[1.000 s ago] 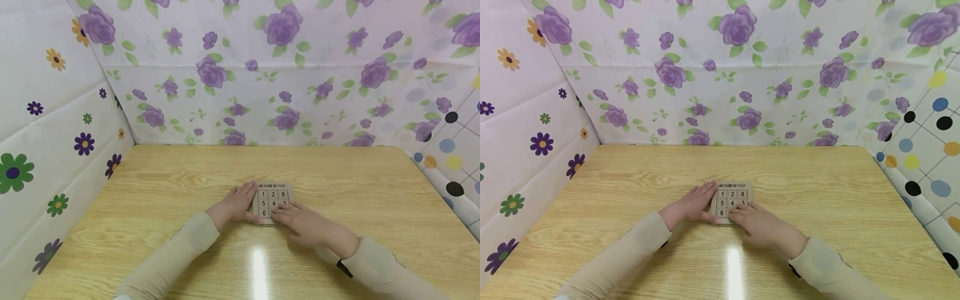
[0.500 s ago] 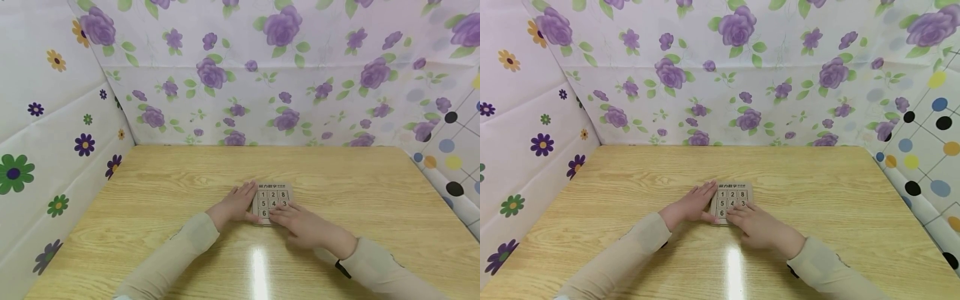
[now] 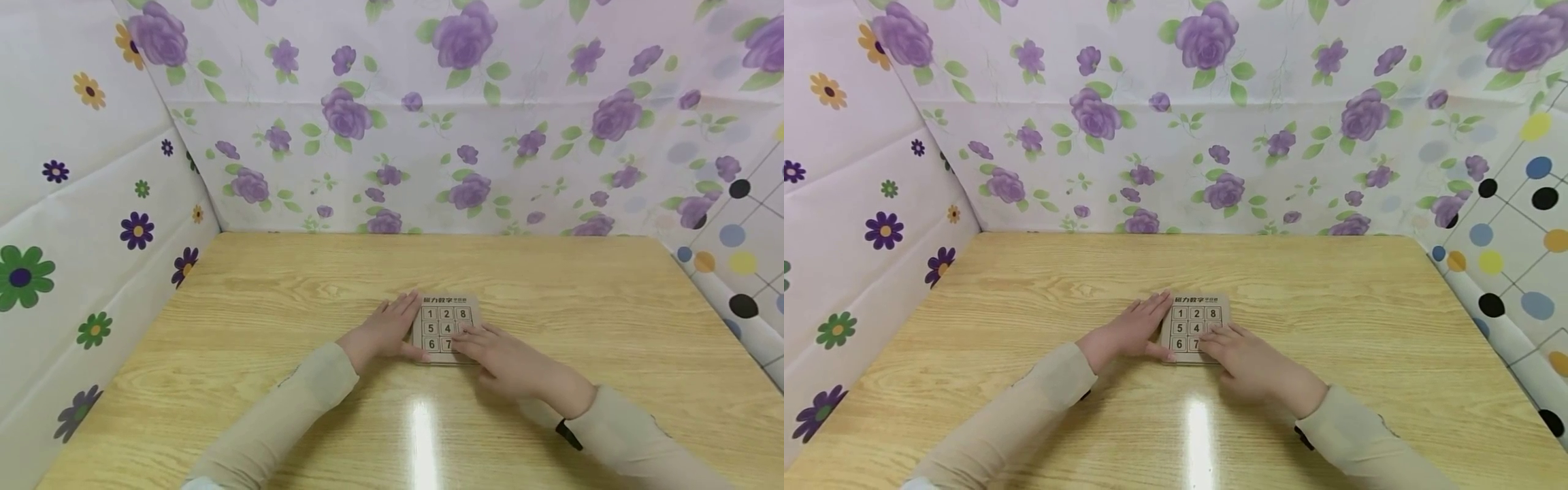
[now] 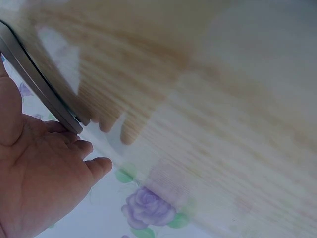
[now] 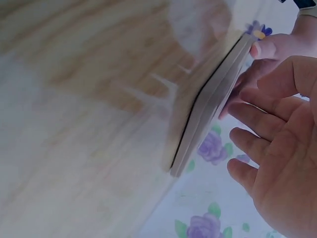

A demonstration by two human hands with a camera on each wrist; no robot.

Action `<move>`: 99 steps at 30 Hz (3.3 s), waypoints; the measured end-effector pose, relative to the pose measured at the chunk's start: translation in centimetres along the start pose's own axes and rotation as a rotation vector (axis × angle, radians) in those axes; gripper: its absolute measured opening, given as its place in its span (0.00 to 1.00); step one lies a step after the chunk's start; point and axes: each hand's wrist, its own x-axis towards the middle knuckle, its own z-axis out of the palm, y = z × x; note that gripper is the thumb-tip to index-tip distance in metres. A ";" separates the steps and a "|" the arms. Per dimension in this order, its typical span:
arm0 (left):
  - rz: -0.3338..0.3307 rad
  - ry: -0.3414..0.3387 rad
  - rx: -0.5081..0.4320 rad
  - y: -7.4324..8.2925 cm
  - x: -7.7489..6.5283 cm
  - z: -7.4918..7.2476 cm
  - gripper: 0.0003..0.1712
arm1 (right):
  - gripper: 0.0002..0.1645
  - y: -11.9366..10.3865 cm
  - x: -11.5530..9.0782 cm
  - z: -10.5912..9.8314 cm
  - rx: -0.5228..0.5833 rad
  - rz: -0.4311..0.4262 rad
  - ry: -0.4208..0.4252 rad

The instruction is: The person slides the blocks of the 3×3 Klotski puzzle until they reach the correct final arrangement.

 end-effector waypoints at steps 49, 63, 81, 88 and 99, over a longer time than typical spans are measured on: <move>0.011 -0.001 -0.024 0.2 -0.3 -0.2 0.66 | 0.29 0.8 0.7 -0.6 0.000 0.025 -0.018; 0.005 0.005 -0.005 0.0 0.0 0.1 0.66 | 0.32 1.0 2.0 0.6 0.027 0.056 -0.046; 0.006 0.002 -0.020 -0.1 0.0 -0.4 0.66 | 0.33 0.2 1.0 -0.5 0.100 0.026 -0.083; 0.002 -0.007 -0.007 0.1 0.0 -0.3 0.66 | 0.31 1.5 2.5 -0.3 0.089 0.051 -0.026; 0.023 0.009 0.004 0.0 -0.1 -0.2 0.66 | 0.34 1.7 3.1 0.3 0.096 0.088 -0.059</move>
